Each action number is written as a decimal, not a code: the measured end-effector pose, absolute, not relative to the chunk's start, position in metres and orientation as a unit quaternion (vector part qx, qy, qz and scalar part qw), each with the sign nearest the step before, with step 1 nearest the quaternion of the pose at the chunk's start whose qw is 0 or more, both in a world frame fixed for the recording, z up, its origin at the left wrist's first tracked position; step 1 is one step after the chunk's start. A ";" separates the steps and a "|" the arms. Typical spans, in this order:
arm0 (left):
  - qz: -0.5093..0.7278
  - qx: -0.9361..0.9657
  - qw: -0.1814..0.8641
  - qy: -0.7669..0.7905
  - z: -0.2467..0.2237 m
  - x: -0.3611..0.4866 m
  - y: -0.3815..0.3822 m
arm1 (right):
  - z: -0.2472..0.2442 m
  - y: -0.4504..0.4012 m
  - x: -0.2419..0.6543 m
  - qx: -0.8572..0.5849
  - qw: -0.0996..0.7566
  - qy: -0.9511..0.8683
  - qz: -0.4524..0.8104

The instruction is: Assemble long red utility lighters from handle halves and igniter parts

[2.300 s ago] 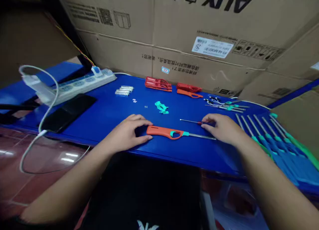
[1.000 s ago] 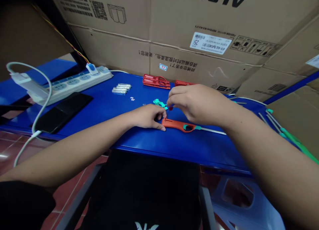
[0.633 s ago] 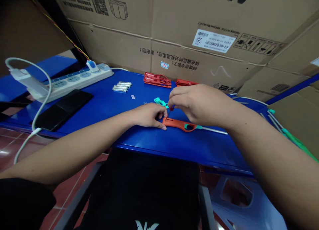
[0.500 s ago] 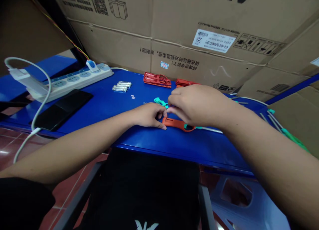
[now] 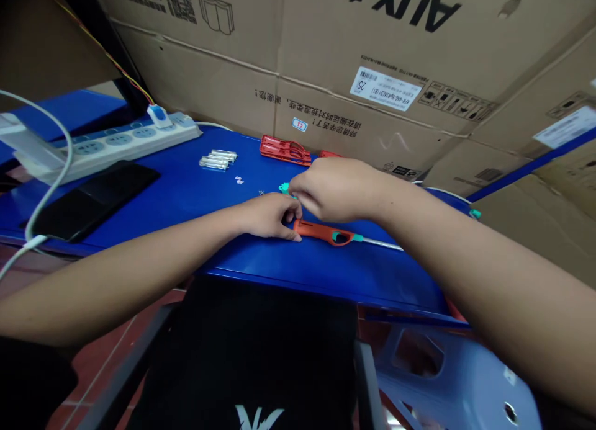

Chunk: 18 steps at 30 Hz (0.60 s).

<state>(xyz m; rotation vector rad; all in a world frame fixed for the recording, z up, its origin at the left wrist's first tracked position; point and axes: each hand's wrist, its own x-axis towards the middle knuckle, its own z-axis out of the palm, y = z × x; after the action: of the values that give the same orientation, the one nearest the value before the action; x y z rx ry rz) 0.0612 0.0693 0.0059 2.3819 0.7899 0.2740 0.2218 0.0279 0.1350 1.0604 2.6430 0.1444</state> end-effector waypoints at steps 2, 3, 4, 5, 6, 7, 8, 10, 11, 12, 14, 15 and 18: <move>0.101 0.900 0.301 0.300 0.006 0.061 0.069 | 0.133 0.026 0.223 0.411 0.142 0.897 0.074; 0.100 0.900 0.299 0.301 0.007 0.061 0.069 | 0.133 0.026 0.225 0.418 0.135 0.896 0.070; 0.099 0.900 0.298 0.303 0.007 0.061 0.068 | 0.134 0.025 0.227 0.414 0.128 0.900 0.054; 0.098 0.900 0.297 0.305 0.008 0.061 0.068 | 0.134 0.025 0.229 0.404 0.123 0.906 0.031; 0.097 0.899 0.296 0.307 0.008 0.061 0.068 | 0.134 0.024 0.230 0.392 0.120 0.912 0.007; 0.096 0.899 0.296 0.309 0.008 0.061 0.068 | 0.134 0.024 0.230 0.381 0.121 0.916 -0.009; 0.095 0.898 0.296 0.310 0.009 0.062 0.067 | 0.134 0.025 0.229 0.377 0.126 0.917 -0.011; 0.093 0.899 0.297 0.308 0.008 0.062 0.068 | 0.131 0.025 0.225 0.391 0.143 0.909 0.032; 0.092 0.900 0.297 0.307 0.008 0.062 0.068 | 0.130 0.024 0.222 0.405 0.149 0.900 0.066; 0.091 0.900 0.297 0.306 0.008 0.062 0.068 | 0.129 0.024 0.220 0.419 0.153 0.890 0.096; 0.089 0.901 0.296 0.305 0.008 0.062 0.068 | 0.129 0.022 0.217 0.441 0.143 0.878 0.116; 0.089 0.901 0.296 0.305 0.008 0.062 0.068 | 0.130 0.021 0.218 0.444 0.137 0.880 0.101; 0.092 0.901 0.294 0.307 0.009 0.062 0.068 | 0.135 0.021 0.224 0.430 0.144 0.891 0.020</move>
<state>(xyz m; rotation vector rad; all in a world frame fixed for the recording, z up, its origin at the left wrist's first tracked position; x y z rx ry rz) 0.0622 0.0677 0.0091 2.3978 0.8170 0.2440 0.2244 0.0212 0.1352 1.2401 2.5674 0.0574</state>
